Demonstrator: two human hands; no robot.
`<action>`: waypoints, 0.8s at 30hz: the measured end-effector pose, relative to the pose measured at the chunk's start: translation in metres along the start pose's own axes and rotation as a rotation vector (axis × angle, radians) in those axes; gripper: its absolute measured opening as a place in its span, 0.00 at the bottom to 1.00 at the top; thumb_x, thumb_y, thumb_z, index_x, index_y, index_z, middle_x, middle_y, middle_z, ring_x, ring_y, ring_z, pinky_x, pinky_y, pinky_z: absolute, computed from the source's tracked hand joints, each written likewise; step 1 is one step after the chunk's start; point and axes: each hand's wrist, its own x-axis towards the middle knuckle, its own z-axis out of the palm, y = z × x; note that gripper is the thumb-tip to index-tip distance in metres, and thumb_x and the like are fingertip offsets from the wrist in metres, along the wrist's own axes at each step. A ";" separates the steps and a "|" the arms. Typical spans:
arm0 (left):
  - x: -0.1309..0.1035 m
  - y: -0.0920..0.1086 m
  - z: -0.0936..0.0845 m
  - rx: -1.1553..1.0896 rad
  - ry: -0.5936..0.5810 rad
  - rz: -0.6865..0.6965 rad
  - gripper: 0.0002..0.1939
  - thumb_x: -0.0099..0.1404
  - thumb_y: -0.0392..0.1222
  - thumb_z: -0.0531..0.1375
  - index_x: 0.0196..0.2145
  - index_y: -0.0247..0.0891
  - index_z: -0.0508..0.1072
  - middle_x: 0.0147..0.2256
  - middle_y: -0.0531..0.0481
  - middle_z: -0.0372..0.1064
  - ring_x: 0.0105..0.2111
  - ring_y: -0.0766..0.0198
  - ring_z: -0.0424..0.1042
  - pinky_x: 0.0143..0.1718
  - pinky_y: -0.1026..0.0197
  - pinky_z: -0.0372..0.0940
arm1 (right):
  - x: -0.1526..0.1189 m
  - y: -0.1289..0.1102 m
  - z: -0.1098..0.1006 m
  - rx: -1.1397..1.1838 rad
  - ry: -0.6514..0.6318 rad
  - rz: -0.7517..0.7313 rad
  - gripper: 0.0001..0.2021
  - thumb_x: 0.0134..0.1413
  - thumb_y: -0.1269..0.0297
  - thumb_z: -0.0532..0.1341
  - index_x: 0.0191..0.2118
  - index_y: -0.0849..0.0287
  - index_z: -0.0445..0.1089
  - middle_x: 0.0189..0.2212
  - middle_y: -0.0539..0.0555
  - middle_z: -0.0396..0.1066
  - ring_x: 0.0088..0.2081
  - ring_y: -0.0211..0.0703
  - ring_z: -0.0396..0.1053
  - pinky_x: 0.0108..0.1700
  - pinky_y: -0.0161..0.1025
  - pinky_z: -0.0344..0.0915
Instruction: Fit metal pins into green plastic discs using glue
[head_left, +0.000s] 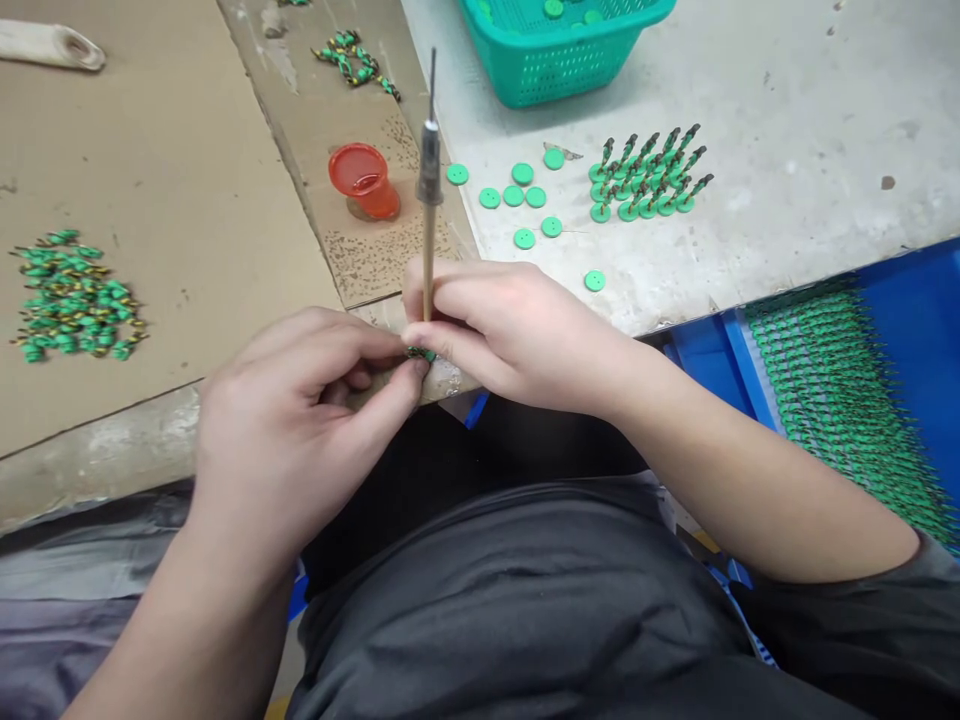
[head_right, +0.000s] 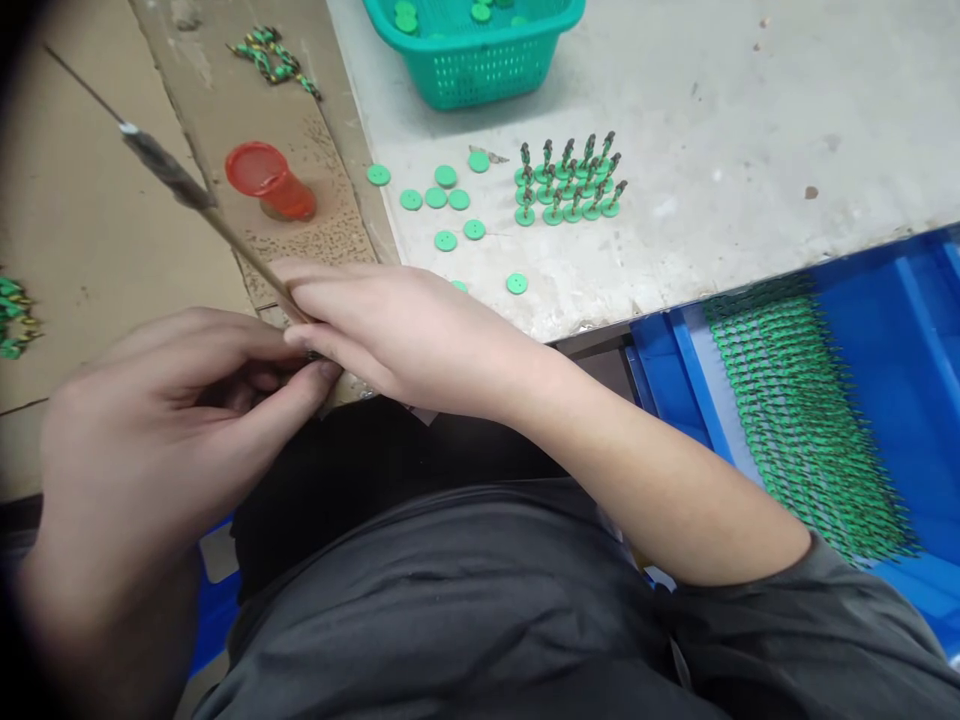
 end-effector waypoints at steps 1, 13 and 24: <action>0.000 0.000 0.000 0.002 -0.001 0.000 0.05 0.76 0.42 0.67 0.39 0.45 0.79 0.36 0.55 0.78 0.35 0.66 0.73 0.35 0.58 0.64 | 0.001 0.001 0.000 0.004 0.002 -0.002 0.15 0.82 0.57 0.60 0.37 0.52 0.73 0.46 0.49 0.81 0.47 0.44 0.79 0.55 0.42 0.75; 0.002 0.001 -0.002 0.019 -0.032 0.011 0.06 0.76 0.41 0.65 0.38 0.45 0.77 0.35 0.56 0.77 0.36 0.65 0.74 0.38 0.59 0.65 | 0.007 -0.003 -0.002 0.001 -0.069 -0.074 0.12 0.82 0.60 0.56 0.44 0.52 0.75 0.44 0.50 0.81 0.48 0.45 0.81 0.56 0.41 0.74; 0.002 -0.004 -0.007 -0.026 -0.046 0.010 0.05 0.75 0.39 0.65 0.41 0.46 0.82 0.35 0.57 0.78 0.32 0.67 0.74 0.35 0.61 0.66 | 0.000 0.000 0.004 0.032 0.134 0.084 0.15 0.83 0.53 0.57 0.41 0.53 0.70 0.41 0.53 0.80 0.42 0.46 0.78 0.48 0.43 0.75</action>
